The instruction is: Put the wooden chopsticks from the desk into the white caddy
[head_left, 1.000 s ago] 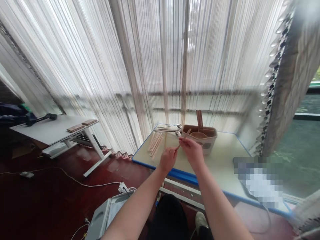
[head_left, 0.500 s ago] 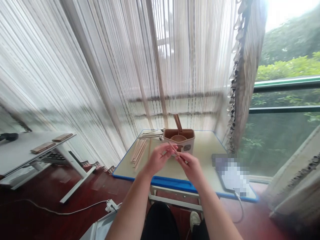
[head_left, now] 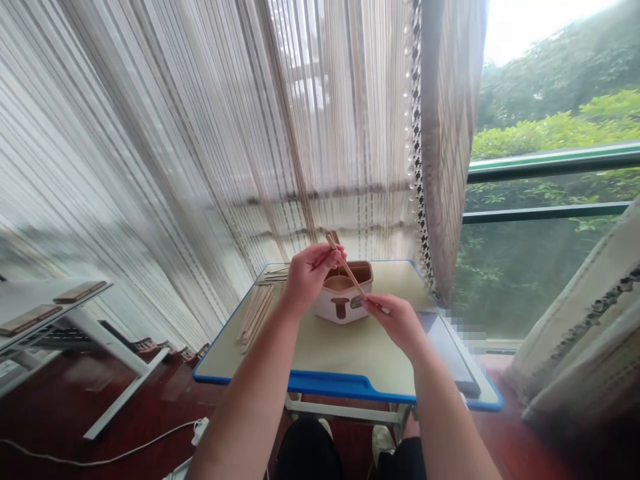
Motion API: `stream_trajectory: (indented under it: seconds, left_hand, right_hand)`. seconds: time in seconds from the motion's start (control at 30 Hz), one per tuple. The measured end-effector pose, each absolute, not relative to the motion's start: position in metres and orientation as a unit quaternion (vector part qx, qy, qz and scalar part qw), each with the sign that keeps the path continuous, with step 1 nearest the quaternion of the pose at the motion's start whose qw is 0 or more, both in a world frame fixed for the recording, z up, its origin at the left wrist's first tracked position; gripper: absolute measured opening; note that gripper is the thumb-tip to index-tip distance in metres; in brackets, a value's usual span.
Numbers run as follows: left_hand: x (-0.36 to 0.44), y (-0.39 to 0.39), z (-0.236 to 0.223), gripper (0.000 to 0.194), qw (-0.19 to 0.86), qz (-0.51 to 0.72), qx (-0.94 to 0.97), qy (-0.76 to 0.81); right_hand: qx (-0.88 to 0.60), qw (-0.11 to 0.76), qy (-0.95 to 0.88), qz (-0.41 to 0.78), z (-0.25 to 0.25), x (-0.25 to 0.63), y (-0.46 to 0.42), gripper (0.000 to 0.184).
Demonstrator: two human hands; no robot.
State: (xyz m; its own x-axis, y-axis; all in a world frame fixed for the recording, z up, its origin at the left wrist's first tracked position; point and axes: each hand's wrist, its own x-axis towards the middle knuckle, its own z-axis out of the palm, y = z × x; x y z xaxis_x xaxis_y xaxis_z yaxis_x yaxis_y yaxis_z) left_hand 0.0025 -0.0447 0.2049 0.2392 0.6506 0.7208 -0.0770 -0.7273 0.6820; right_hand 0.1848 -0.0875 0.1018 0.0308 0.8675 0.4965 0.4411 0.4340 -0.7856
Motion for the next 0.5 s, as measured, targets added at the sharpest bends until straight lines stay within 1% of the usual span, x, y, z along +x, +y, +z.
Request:
stream_trajectory:
  seconds: [0.1, 0.2, 0.3, 0.4, 0.5]
  left_hand:
    - [0.014, -0.030, 0.213, 0.025, 0.294, 0.625, 0.697, 0.192]
    - [0.025, -0.015, 0.219, 0.026, 0.295, 0.638, 0.687, 0.185]
    - [0.032, 0.001, 0.229, 0.024, 0.274, 0.660, 0.677, 0.174]
    - [0.034, 0.014, 0.243, 0.022, 0.230, 0.687, 0.669, 0.168]
    - [0.036, 0.020, 0.255, 0.021, 0.195, 0.680, 0.687, 0.166]
  right_hand:
    - [-0.517, 0.487, -0.678, 0.192, 0.115, 0.195, -0.073, 0.022]
    - [-0.514, 0.480, -0.686, 0.185, 0.131, 0.200, -0.055, 0.023]
    - [-0.504, 0.494, -0.694, 0.143, 0.148, 0.199, -0.033, 0.024]
    - [-0.486, 0.537, -0.683, 0.097, 0.160, 0.192, -0.008, 0.023]
    - [-0.469, 0.540, -0.690, 0.111, 0.166, 0.184, 0.016, 0.021]
